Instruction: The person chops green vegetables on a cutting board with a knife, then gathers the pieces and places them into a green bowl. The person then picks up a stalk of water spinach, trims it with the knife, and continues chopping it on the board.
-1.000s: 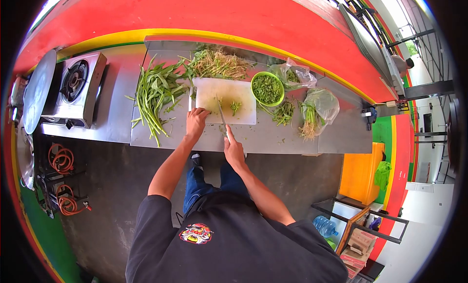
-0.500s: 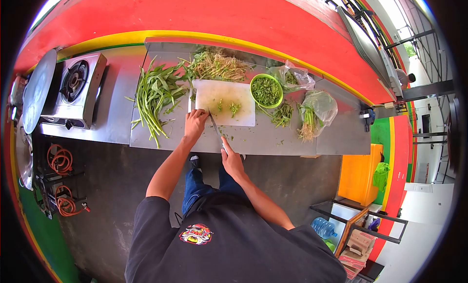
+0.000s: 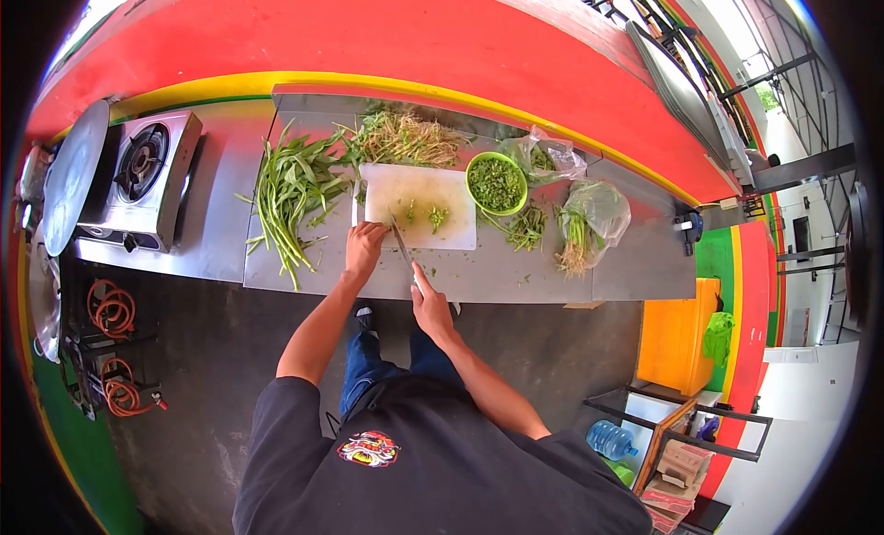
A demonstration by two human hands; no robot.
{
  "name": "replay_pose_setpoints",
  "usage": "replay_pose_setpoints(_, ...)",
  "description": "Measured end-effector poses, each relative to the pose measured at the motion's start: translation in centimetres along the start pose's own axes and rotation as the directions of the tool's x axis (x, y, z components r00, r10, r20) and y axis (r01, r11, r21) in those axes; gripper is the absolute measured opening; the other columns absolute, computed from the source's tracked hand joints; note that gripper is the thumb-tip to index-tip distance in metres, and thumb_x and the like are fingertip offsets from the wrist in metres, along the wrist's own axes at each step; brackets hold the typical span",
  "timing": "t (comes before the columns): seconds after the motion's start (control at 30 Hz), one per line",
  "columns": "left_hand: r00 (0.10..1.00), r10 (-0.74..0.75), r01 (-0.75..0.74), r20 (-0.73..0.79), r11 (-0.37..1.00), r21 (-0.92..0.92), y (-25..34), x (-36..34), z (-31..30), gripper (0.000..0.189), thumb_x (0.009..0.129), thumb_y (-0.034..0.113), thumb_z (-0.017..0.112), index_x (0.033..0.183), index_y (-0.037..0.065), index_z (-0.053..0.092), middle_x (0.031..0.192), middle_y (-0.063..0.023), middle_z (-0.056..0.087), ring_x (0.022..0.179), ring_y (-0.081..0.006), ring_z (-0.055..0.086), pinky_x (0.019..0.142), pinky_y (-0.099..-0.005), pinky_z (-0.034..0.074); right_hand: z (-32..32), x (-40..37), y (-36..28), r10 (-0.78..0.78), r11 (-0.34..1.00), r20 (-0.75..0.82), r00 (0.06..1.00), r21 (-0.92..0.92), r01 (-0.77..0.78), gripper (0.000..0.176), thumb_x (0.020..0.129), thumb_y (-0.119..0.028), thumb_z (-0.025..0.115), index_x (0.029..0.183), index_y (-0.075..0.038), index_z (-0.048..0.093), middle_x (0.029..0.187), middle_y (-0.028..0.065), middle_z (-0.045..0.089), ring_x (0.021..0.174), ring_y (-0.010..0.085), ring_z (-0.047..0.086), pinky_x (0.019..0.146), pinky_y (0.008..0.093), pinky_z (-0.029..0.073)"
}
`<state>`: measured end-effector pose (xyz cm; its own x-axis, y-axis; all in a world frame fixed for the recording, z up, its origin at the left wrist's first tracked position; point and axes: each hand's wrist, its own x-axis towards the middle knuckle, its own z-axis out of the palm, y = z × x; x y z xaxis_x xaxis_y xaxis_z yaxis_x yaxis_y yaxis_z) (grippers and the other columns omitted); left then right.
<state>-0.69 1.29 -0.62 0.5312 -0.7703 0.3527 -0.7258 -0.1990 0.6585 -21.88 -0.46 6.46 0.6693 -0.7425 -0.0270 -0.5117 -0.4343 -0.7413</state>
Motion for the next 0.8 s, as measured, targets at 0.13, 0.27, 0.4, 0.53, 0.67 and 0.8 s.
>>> replay_pose_setpoints(0.13, 0.998, 0.047, -0.047, 0.032, 0.999, 0.022, -0.3, 0.0, -0.5, 0.014, 0.086, 0.012, 0.067, 0.098, 0.010, 0.075, 0.108, 0.0013, 0.072, 0.103, -0.0188, 0.063, 0.086, -0.0372, 0.045, -0.1, -0.9, -0.1, 0.029, 0.999, 0.020, 0.999, 0.019, -0.030, 0.054, 0.101, -0.019, 0.051, 0.152, -0.024, 0.036, 0.118, 0.0274, 0.064, 0.101, 0.0492, 0.062, 0.087, 0.0535, 0.052)
replay_pose_setpoints(0.27, 0.993, 0.115, -0.117, 0.039, 0.992, 0.045, -0.1, 0.1, -1.0, 0.015, 0.086, 0.011, 0.067, 0.099, 0.010, 0.075, 0.107, 0.0010, 0.072, 0.102, -0.0193, 0.063, 0.087, -0.0370, 0.045, -0.1, -0.8, -0.3, 0.100, 0.995, 0.101, 0.990, 0.010, -0.102, 0.056, 0.101, -0.018, 0.051, 0.153, -0.024, 0.033, 0.120, 0.0268, 0.064, 0.101, 0.0493, 0.061, 0.086, 0.0539, 0.052)
replay_pose_setpoints(0.4, 0.992, 0.105, -0.108, 0.073, 0.993, 0.040, -0.2, 0.2, -1.0, 0.016, 0.085, 0.011, 0.068, 0.099, 0.010, 0.075, 0.107, 0.0005, 0.072, 0.102, -0.0196, 0.063, 0.088, -0.0373, 0.045, 0.8, -0.4, 0.6, 0.030, 0.999, 0.050, 0.998, -0.047, -0.028, 0.056, 0.101, -0.018, 0.050, 0.154, -0.025, 0.032, 0.115, 0.0269, 0.066, 0.098, 0.0494, 0.062, 0.083, 0.0538, 0.053)
replay_pose_setpoints(0.53, 0.992, 0.114, -0.116, 0.055, 0.992, 0.049, 0.3, 0.1, -1.0, 0.015, 0.086, 0.010, 0.066, 0.099, 0.010, 0.075, 0.106, 0.0012, 0.071, 0.102, -0.0184, 0.062, 0.087, -0.0372, 0.044, 0.5, 1.2, 0.1, 0.003, 0.995, 0.033, 0.999, -0.104, 0.000, 0.056, 0.101, -0.019, 0.050, 0.153, -0.024, 0.033, 0.110, 0.0269, 0.067, 0.096, 0.0495, 0.063, 0.081, 0.0543, 0.052)
replay_pose_setpoints(0.67, 0.998, 0.058, -0.057, -0.005, 0.994, 0.095, 0.6, -0.1, -0.6, 0.016, 0.085, 0.009, 0.066, 0.099, 0.011, 0.075, 0.107, 0.0006, 0.071, 0.103, -0.0198, 0.062, 0.086, -0.0373, 0.043, -0.5, 1.8, -0.7, 0.181, 0.982, 0.127, 0.975, -0.085, -0.171, 0.056, 0.100, -0.017, 0.052, 0.153, -0.024, 0.035, 0.106, 0.0283, 0.066, 0.093, 0.0500, 0.062, 0.080, 0.0553, 0.052)
replay_pose_setpoints(0.8, 0.997, 0.074, -0.076, 0.032, 0.995, 0.067, -0.1, 0.1, 0.0, 0.020, 0.084, 0.007, 0.066, 0.100, 0.010, 0.075, 0.108, 0.0001, 0.071, 0.103, -0.0200, 0.062, 0.087, -0.0373, 0.043, -0.2, 0.5, 0.6, 0.010, 1.000, 0.016, 1.000, 0.028, -0.010, 0.055, 0.100, -0.020, 0.051, 0.153, -0.026, 0.035, 0.092, 0.0292, 0.068, 0.083, 0.0505, 0.063, 0.076, 0.0568, 0.051)
